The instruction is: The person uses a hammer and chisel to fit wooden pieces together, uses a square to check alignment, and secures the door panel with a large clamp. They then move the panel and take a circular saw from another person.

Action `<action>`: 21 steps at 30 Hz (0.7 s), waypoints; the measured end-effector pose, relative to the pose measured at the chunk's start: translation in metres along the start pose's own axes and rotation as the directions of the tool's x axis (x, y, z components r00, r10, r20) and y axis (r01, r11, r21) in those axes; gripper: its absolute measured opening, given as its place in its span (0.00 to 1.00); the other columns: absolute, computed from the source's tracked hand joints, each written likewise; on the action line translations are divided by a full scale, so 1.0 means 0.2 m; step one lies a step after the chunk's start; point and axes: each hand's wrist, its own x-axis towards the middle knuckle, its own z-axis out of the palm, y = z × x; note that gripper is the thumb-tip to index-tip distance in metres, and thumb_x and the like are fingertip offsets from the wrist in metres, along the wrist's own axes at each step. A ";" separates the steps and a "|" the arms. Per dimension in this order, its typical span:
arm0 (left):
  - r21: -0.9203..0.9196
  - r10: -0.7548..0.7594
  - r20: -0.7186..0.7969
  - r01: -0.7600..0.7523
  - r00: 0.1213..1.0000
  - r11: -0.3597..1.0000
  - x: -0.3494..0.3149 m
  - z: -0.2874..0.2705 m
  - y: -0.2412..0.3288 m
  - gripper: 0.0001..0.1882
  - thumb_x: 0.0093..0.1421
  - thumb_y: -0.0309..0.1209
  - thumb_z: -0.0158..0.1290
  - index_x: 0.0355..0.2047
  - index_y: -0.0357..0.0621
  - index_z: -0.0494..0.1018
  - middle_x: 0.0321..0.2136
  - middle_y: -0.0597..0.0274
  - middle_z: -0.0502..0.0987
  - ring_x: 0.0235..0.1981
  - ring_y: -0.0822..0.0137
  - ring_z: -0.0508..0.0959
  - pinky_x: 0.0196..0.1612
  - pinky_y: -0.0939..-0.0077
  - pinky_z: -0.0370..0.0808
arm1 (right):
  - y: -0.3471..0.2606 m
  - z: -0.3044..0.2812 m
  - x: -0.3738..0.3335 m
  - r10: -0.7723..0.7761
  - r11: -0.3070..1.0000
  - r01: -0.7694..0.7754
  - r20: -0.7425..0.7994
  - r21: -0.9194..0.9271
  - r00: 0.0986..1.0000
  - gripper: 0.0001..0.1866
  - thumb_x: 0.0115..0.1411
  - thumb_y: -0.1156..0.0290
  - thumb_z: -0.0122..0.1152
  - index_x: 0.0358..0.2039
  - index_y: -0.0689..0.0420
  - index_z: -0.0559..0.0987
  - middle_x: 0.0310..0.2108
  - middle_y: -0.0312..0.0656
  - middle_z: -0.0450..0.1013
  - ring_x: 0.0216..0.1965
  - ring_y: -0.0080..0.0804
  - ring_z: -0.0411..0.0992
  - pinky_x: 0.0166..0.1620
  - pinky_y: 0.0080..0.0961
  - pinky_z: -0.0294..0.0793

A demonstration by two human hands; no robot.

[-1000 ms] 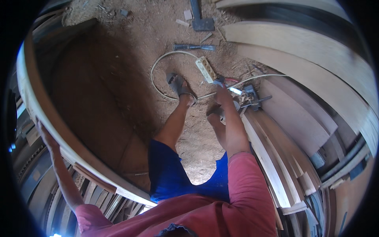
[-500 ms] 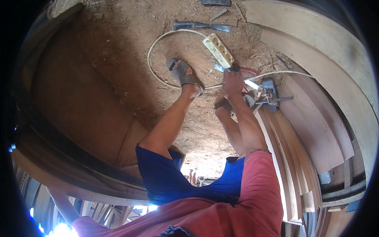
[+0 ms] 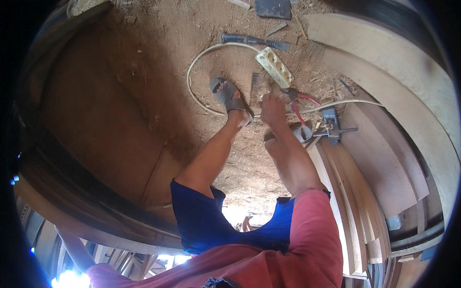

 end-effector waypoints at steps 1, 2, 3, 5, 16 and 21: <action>-0.009 0.006 -0.012 -0.006 1.000 1.000 -0.02 0.00 0.00 0.31 0.74 0.46 0.34 0.69 0.37 0.56 0.65 0.44 0.63 0.65 0.54 0.65 0.68 0.59 0.62 | -0.04 -0.06 -0.04 0.009 0.988 -0.006 -0.020 0.157 1.000 0.16 0.57 0.66 0.62 0.45 0.56 0.75 0.37 0.54 0.77 0.40 0.57 0.76 0.42 0.49 0.74; 0.006 0.020 0.014 -0.020 1.000 1.000 0.01 -0.01 0.01 0.31 0.74 0.45 0.34 0.69 0.37 0.56 0.65 0.45 0.63 0.65 0.54 0.66 0.68 0.59 0.62 | -0.11 -0.23 -0.09 0.064 0.944 -0.047 -0.044 0.326 0.997 0.17 0.57 0.65 0.63 0.45 0.57 0.74 0.35 0.56 0.77 0.37 0.59 0.77 0.40 0.51 0.74; 0.000 0.022 0.014 -0.022 1.000 1.000 0.00 -0.01 0.02 0.31 0.74 0.45 0.34 0.69 0.37 0.56 0.64 0.45 0.63 0.65 0.54 0.66 0.68 0.59 0.62 | -0.18 -0.40 -0.10 0.085 0.879 -0.046 -0.060 0.475 0.995 0.18 0.57 0.64 0.64 0.45 0.57 0.74 0.33 0.58 0.78 0.35 0.61 0.77 0.38 0.52 0.75; -0.006 0.036 0.019 -0.036 0.999 0.999 0.01 -0.03 0.03 0.31 0.74 0.45 0.34 0.69 0.37 0.56 0.64 0.45 0.63 0.65 0.54 0.66 0.68 0.59 0.62 | -0.27 -0.72 -0.05 0.090 0.884 0.037 -0.248 0.466 0.965 0.17 0.58 0.63 0.62 0.44 0.57 0.74 0.32 0.60 0.78 0.34 0.62 0.77 0.38 0.53 0.74; -0.058 0.236 -0.027 -0.237 0.971 0.970 -0.19 -0.64 0.30 0.30 0.74 0.45 0.33 0.69 0.38 0.56 0.64 0.45 0.64 0.64 0.55 0.67 0.68 0.59 0.63 | -0.06 -1.23 0.98 0.098 0.909 -0.245 -0.397 -0.338 0.912 0.14 0.59 0.69 0.58 0.45 0.55 0.82 0.52 0.49 0.70 0.56 0.47 0.68 0.58 0.41 0.68; 0.104 0.472 -0.398 -0.473 0.787 0.875 -0.63 -1.67 0.70 0.30 0.73 0.45 0.33 0.69 0.39 0.56 0.63 0.45 0.64 0.64 0.56 0.68 0.67 0.60 0.64 | -0.16 -1.23 1.04 0.115 0.898 -0.231 -0.308 -0.374 0.944 0.15 0.58 0.66 0.60 0.44 0.57 0.84 0.52 0.46 0.71 0.56 0.46 0.69 0.59 0.41 0.67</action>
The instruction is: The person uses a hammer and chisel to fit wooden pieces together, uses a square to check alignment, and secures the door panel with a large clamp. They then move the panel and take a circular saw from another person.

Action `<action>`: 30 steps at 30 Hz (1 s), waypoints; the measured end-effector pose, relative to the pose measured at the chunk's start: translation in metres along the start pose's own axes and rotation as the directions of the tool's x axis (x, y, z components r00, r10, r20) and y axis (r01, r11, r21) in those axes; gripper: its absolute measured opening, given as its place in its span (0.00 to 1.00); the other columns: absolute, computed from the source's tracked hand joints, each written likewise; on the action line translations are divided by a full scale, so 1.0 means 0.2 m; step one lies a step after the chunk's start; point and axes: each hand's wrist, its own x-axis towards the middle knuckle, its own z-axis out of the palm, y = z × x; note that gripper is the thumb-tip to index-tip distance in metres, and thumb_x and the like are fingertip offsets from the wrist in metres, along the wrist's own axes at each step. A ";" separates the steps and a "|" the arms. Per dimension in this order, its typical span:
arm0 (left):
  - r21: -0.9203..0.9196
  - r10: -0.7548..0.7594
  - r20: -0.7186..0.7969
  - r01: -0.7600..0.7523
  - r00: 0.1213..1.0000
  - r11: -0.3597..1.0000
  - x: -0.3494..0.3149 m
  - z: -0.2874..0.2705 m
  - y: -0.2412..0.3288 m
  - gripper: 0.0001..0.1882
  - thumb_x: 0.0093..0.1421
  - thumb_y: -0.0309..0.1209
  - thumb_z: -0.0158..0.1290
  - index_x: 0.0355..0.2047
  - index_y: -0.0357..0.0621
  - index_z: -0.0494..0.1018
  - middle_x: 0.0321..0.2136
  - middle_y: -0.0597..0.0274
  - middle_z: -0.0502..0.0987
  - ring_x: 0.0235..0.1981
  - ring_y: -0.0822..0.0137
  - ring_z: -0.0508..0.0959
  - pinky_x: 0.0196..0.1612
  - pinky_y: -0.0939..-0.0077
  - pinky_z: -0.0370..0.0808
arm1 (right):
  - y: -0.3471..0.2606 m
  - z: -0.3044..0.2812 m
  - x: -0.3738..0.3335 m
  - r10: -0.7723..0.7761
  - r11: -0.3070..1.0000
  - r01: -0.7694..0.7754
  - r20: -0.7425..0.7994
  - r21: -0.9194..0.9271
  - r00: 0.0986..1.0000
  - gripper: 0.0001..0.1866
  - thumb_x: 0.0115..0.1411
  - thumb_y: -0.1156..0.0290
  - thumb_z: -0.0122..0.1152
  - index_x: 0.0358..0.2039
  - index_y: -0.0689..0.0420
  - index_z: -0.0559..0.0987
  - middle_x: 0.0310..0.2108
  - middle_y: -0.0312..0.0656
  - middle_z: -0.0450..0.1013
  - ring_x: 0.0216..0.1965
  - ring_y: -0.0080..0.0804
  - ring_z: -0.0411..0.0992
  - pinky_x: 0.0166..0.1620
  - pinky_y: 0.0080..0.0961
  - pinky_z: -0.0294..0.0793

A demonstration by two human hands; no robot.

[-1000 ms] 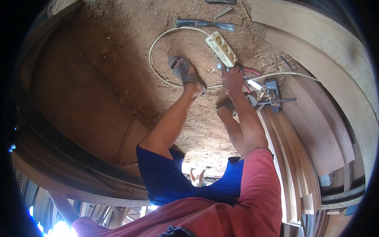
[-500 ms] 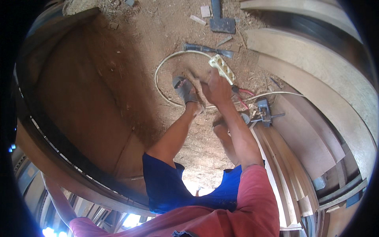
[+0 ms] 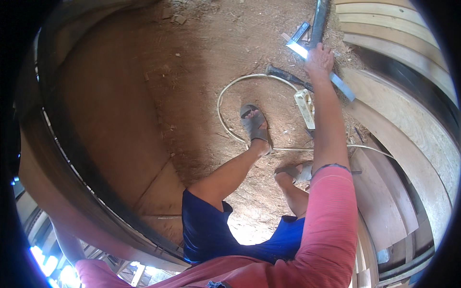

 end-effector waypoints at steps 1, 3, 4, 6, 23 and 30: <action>0.049 0.079 -0.119 -0.074 0.990 0.996 -0.01 -0.28 0.09 0.30 0.73 0.44 0.33 0.69 0.39 0.56 0.63 0.45 0.64 0.64 0.56 0.68 0.67 0.60 0.64 | -0.03 -0.08 -0.06 -0.055 0.998 0.055 -0.006 -0.038 0.998 0.16 0.58 0.65 0.62 0.44 0.57 0.84 0.51 0.46 0.70 0.56 0.46 0.69 0.59 0.41 0.67; 0.201 0.195 -0.269 -0.144 0.943 0.969 0.02 -0.66 0.27 0.30 0.73 0.44 0.33 0.69 0.39 0.56 0.63 0.45 0.64 0.63 0.56 0.68 0.67 0.60 0.64 | -0.05 -0.17 -0.17 -0.156 0.982 0.158 0.021 -0.101 0.987 0.17 0.56 0.63 0.65 0.44 0.58 0.84 0.51 0.46 0.70 0.55 0.45 0.69 0.58 0.41 0.68; 0.281 0.248 -0.292 -0.165 0.924 0.946 0.06 -0.83 0.36 0.30 0.73 0.44 0.33 0.69 0.39 0.56 0.63 0.45 0.64 0.63 0.56 0.68 0.67 0.60 0.64 | -0.03 -0.18 -0.24 -0.175 0.983 0.174 -0.019 -0.053 0.984 0.18 0.54 0.61 0.66 0.42 0.59 0.84 0.47 0.46 0.71 0.49 0.45 0.71 0.56 0.41 0.70; 0.492 0.299 -0.260 -0.141 0.918 0.859 0.12 -1.04 0.34 0.30 0.73 0.44 0.33 0.69 0.39 0.56 0.63 0.45 0.64 0.63 0.56 0.68 0.67 0.60 0.65 | -0.06 -0.29 -0.41 -0.235 0.971 0.236 0.025 -0.043 0.972 0.22 0.50 0.56 0.69 0.41 0.59 0.84 0.44 0.48 0.73 0.46 0.45 0.73 0.50 0.42 0.75; 0.340 0.203 -0.399 -0.061 0.894 0.939 -0.75 -0.58 0.89 0.41 0.62 0.41 0.56 0.69 0.38 0.52 0.68 0.37 0.54 0.71 0.40 0.51 0.73 0.47 0.47 | 0.07 -1.69 -2.41 -0.360 0.506 -0.071 0.285 0.860 0.888 0.20 0.61 0.53 0.65 0.28 0.60 0.80 0.22 0.29 0.69 0.24 0.20 0.65 0.27 0.27 0.62; -0.091 0.253 0.015 -0.251 0.967 0.964 -1.84 0.20 0.80 0.49 0.48 0.36 0.60 0.68 0.36 0.51 0.59 0.36 0.66 0.61 0.37 0.65 0.66 0.49 0.60 | 0.31 -1.90 -2.61 -0.581 0.412 0.257 0.034 0.874 0.814 0.14 0.61 0.61 0.66 0.27 0.59 0.77 0.24 0.30 0.70 0.24 0.16 0.64 0.25 0.22 0.61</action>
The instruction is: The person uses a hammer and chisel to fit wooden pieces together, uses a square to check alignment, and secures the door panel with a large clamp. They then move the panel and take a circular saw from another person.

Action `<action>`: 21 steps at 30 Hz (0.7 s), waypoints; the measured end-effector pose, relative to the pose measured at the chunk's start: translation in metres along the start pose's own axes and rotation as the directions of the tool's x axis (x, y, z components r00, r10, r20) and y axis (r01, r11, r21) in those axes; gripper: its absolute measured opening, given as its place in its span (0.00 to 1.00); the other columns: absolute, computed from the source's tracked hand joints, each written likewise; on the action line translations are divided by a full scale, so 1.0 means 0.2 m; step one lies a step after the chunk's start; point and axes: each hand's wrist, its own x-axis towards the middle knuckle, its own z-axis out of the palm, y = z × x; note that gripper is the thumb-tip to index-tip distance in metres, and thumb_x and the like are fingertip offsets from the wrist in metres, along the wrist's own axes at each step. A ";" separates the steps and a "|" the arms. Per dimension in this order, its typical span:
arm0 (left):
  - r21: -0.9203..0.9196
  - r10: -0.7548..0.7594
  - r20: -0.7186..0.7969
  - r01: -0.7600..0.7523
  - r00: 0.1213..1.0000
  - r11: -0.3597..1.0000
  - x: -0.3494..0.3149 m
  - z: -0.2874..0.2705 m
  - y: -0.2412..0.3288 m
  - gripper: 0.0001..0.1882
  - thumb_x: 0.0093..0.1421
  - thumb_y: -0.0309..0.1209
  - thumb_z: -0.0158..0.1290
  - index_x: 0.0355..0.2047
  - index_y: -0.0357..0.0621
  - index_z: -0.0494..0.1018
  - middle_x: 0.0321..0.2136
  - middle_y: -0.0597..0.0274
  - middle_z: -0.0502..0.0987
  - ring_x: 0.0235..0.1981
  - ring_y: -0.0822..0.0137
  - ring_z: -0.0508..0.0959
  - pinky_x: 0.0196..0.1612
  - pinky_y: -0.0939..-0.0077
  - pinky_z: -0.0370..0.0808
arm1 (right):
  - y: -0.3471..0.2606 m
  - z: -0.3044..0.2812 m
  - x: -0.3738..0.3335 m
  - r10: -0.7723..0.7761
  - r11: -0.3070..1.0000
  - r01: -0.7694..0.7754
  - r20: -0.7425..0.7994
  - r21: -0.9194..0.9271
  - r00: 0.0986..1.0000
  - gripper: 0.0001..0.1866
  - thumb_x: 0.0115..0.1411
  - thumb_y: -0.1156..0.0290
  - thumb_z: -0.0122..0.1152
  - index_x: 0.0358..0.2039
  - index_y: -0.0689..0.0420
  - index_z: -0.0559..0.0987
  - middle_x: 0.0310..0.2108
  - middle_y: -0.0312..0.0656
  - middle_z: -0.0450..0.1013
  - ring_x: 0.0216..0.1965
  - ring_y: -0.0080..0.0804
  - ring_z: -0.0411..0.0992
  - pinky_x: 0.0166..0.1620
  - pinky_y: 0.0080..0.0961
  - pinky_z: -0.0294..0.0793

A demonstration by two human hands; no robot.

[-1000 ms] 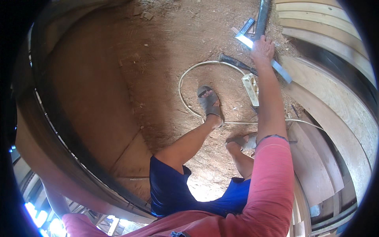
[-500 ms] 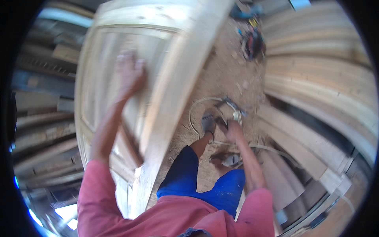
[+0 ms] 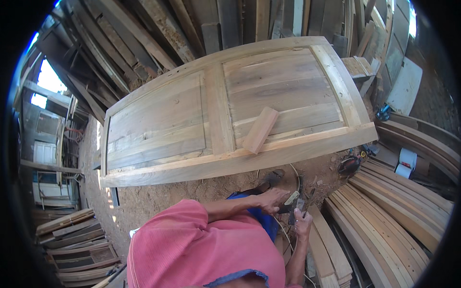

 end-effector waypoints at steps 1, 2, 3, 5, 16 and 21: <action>-0.002 -0.033 -0.034 0.033 0.999 0.999 -0.13 0.09 -0.04 0.51 0.47 0.35 0.61 0.69 0.36 0.50 0.59 0.35 0.66 0.62 0.38 0.65 0.67 0.50 0.60 | -0.10 0.04 -0.05 -0.033 0.999 0.034 0.067 -0.014 0.997 0.14 0.61 0.61 0.66 0.28 0.59 0.77 0.24 0.31 0.71 0.25 0.16 0.65 0.26 0.22 0.62; -0.046 -0.045 -0.039 0.043 0.998 0.998 -0.22 0.09 0.04 0.53 0.47 0.35 0.63 0.69 0.33 0.48 0.62 0.32 0.62 0.65 0.38 0.61 0.68 0.50 0.57 | -0.22 0.07 -0.10 -0.059 0.998 0.063 0.114 -0.027 0.992 0.14 0.61 0.61 0.66 0.29 0.60 0.78 0.25 0.31 0.71 0.25 0.17 0.65 0.26 0.22 0.64; -0.060 -0.017 -0.135 0.009 0.991 0.998 -0.26 0.09 0.09 0.52 0.46 0.35 0.64 0.68 0.33 0.50 0.61 0.32 0.63 0.63 0.38 0.63 0.66 0.51 0.60 | -0.34 0.11 -0.17 -0.085 0.995 0.091 0.154 -0.035 0.984 0.14 0.60 0.61 0.66 0.30 0.60 0.78 0.25 0.31 0.71 0.26 0.17 0.65 0.27 0.22 0.65; -0.084 0.031 -0.317 -0.061 0.948 0.995 -0.33 0.07 0.19 0.50 0.46 0.34 0.65 0.67 0.32 0.53 0.58 0.32 0.66 0.60 0.38 0.67 0.63 0.51 0.65 | -0.59 0.22 -0.31 -0.117 0.993 0.114 0.251 0.025 0.961 0.14 0.61 0.61 0.65 0.34 0.61 0.80 0.26 0.31 0.72 0.26 0.18 0.66 0.29 0.22 0.68; -0.268 -0.299 -0.541 0.175 0.786 0.947 -1.02 -0.54 0.13 0.19 0.51 0.38 0.65 0.40 0.42 0.76 0.26 0.50 0.78 0.30 0.53 0.79 0.36 0.62 0.74 | -1.01 0.80 -0.45 -0.353 0.833 0.483 0.413 -0.270 0.839 0.29 0.66 0.44 0.57 0.34 0.64 0.78 0.27 0.41 0.76 0.30 0.31 0.73 0.36 0.33 0.71; -0.580 -0.542 -0.507 0.200 0.670 0.790 -1.43 -0.76 -0.03 0.24 0.53 0.39 0.64 0.45 0.35 0.74 0.25 0.57 0.72 0.27 0.63 0.72 0.35 0.66 0.72 | -1.11 1.26 -0.34 -0.550 0.575 0.607 0.291 -0.548 0.783 0.29 0.67 0.44 0.54 0.37 0.65 0.75 0.28 0.58 0.75 0.34 0.59 0.75 0.39 0.49 0.71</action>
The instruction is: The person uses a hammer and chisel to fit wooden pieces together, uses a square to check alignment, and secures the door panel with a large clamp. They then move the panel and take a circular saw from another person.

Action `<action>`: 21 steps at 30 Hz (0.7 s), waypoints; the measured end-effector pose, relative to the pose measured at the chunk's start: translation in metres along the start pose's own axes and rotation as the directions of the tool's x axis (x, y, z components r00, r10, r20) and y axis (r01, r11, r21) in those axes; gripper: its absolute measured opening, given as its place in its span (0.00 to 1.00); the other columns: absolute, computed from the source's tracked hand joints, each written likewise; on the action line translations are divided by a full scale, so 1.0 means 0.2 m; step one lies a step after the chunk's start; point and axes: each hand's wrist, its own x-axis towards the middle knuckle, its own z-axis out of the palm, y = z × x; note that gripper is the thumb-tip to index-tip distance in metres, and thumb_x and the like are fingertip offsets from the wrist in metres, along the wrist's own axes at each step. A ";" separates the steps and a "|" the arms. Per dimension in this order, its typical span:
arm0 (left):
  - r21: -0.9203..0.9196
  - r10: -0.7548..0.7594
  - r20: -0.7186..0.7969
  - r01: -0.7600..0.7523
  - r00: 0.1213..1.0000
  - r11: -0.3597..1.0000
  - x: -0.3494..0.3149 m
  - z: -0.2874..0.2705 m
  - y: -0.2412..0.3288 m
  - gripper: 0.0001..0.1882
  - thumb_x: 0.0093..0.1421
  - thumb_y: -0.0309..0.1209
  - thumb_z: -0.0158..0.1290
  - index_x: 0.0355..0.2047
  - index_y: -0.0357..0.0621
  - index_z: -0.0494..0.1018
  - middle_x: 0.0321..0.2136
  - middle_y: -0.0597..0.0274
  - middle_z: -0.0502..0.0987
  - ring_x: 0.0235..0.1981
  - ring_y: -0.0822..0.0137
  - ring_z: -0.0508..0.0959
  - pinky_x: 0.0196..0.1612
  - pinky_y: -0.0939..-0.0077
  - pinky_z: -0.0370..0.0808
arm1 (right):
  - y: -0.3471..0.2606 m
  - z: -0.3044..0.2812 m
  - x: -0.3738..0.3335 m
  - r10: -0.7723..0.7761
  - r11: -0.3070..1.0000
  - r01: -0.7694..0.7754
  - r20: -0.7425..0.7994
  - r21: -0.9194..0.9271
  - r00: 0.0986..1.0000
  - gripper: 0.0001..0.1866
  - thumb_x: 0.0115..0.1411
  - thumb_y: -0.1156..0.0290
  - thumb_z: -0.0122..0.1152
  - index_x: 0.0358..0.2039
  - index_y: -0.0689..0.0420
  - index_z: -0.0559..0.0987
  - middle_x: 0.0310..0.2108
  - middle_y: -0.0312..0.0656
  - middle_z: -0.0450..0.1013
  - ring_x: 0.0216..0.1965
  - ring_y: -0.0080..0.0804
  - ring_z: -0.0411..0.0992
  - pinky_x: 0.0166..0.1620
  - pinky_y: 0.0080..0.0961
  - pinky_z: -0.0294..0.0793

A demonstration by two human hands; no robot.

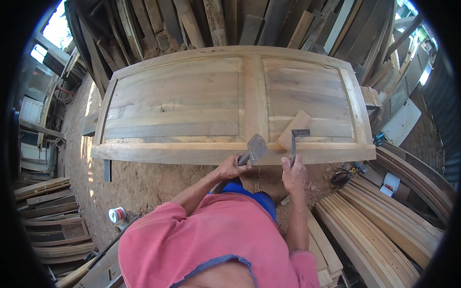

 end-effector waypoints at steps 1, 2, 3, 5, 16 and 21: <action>-0.004 -0.060 -0.035 0.059 0.998 0.998 0.00 -0.13 0.03 0.25 0.54 0.39 0.64 0.46 0.34 0.73 0.25 0.58 0.70 0.27 0.64 0.71 0.35 0.67 0.72 | 0.01 0.11 0.08 -0.021 0.996 0.021 0.001 -0.084 1.000 0.24 0.67 0.51 0.54 0.40 0.64 0.74 0.30 0.60 0.76 0.36 0.63 0.75 0.40 0.52 0.71; 0.034 -0.074 -0.098 0.078 0.992 0.996 0.03 -0.26 -0.02 0.26 0.54 0.40 0.63 0.47 0.34 0.72 0.25 0.56 0.71 0.28 0.62 0.72 0.35 0.65 0.72 | 0.02 0.25 0.15 -0.024 0.993 0.024 -0.001 -0.118 1.000 0.22 0.67 0.52 0.54 0.41 0.63 0.74 0.31 0.59 0.76 0.36 0.62 0.75 0.41 0.52 0.71; 0.069 -0.081 -0.156 0.093 0.984 0.993 0.06 -0.37 -0.07 0.27 0.54 0.40 0.63 0.47 0.34 0.72 0.25 0.54 0.72 0.28 0.61 0.73 0.36 0.64 0.73 | 0.03 0.37 0.24 -0.026 0.987 0.024 -0.008 -0.157 1.000 0.21 0.67 0.54 0.55 0.42 0.63 0.74 0.31 0.59 0.76 0.36 0.62 0.75 0.41 0.52 0.71; 0.127 -0.122 -0.232 0.154 0.965 0.980 0.13 -0.63 -0.18 0.28 0.54 0.41 0.62 0.48 0.33 0.71 0.26 0.50 0.74 0.29 0.57 0.75 0.37 0.61 0.74 | 0.03 0.62 0.39 -0.048 0.971 0.043 -0.017 -0.237 0.999 0.16 0.65 0.61 0.56 0.44 0.61 0.73 0.32 0.57 0.77 0.37 0.61 0.76 0.43 0.52 0.72; 0.176 -0.321 -0.368 0.405 0.872 0.897 0.38 -1.52 -0.42 0.25 0.54 0.44 0.59 0.42 0.33 0.70 0.31 0.36 0.78 0.38 0.39 0.81 0.42 0.51 0.76 | -0.46 1.32 0.65 0.104 0.909 0.009 0.247 -0.417 0.963 0.27 0.62 0.55 0.62 0.56 0.59 0.73 0.48 0.51 0.75 0.53 0.48 0.71 0.57 0.41 0.68; 0.173 -0.241 -0.211 0.278 0.947 0.945 0.57 -1.41 -0.33 0.26 0.56 0.43 0.61 0.43 0.35 0.68 0.29 0.36 0.79 0.35 0.36 0.81 0.39 0.48 0.76 | -0.71 1.69 0.82 0.108 0.624 -0.504 0.572 0.598 0.813 0.17 0.66 0.63 0.61 0.50 0.60 0.75 0.43 0.42 0.76 0.46 0.31 0.74 0.51 0.28 0.71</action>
